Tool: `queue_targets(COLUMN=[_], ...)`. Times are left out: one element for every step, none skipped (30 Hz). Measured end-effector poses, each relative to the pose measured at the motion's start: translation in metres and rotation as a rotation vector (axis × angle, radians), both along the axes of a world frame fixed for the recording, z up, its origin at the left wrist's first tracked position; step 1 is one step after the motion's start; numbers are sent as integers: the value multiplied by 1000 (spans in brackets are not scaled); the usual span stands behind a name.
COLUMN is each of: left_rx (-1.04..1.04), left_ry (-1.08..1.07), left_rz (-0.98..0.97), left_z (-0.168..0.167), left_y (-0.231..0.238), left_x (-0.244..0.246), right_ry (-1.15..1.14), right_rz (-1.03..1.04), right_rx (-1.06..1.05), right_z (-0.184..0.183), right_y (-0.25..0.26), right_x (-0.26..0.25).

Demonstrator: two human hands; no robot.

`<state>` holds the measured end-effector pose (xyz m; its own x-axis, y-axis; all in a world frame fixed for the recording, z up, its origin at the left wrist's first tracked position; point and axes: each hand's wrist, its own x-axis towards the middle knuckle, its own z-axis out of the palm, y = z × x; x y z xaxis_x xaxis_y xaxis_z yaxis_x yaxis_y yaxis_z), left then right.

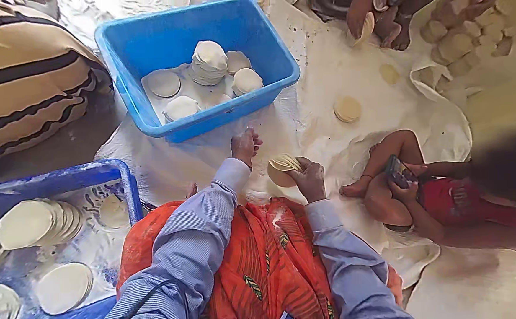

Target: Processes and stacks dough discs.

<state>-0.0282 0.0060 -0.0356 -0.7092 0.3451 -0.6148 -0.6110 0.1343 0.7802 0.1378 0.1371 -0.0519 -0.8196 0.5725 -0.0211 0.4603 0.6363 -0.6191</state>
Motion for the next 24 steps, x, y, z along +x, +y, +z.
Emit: queue_targets(left_rx=[-24, -34, -29, -18, -11, -3, 6, 15, 28, 48, 71, 90, 98, 105, 114, 118, 117, 118, 123, 131, 135, 139, 142, 140], left_ry=[-13, -26, -39, -49, -53, -51, -50, -50, -49, -57, -64, -67, -62, -50, -41, -38, -43, -56, -76, -95, -101, -98, -97, -97], left_rz=[-18, -19, -13, -14, -26, -43, -52, -47, -33, -22, -27, -51, -86, -108, -113, -102, -87, -73, -66, -65, -70, -72, -70, -63], left_z=[-8, -13, -17, -18, -21, -23, -24, -22, -21, -21, -23, -26, -29, -32, -33, -32, -31, -28, -26, -25, -27, -27, -26, -25], left_y=[2, 4, 5, 7, 8, 10, 11, 11, 10, 10, 12, 14, 17, 19, 21, 21, 19, 18, 18, 19, 20, 20, 20, 19], left_x=[3, 5, 6, 7, 10, 13, 16, 16, 15, 16, 18, 21, 26, 29, 31, 30, 30, 30, 30, 31, 34, 35, 34, 32], right_ry=[119, 216, 267, 262, 216, 172, 138, 146, 191, 238, 269, 250, 188, 144, 142, 188, 243, 273, 258, 208, 178, 191, 230, 278], right_rz=[-20, -62, -116, -158, -192, -215, -215, -211, -210, -222, -237, -244, -247, -248, -245, -244, -253, -264, -262, -253, -243, -233, -230, -240], right_rx=[5, 0, -20, -65, -99, -102, -97, -79, -58, -42, -24, -40, -72, -81, -67, -38, -7, 3, -9, -37, -58, -47, -23, 1], right_z=[-6, -12, -18, -23, -29, -39, -46, -48, -47, -46, -46, -47, -46, -47, -48, -49, -50, -50, -49, -48, -48, -49, -50, -52], right_y=[-5, -10, -14, -19, -22, -23, -22, -23, -27, -31, -34, -37, -38, -37, -37, -37, -39, -41, -42, -43, -44, -43, -42, -43], right_x=[2, 4, 5, 3, -1, -7, -11, -14, -14, -11, -9, -8, -9, -13, -15, -16, -15, -13, -13, -14, -14, -15, -16, -15])
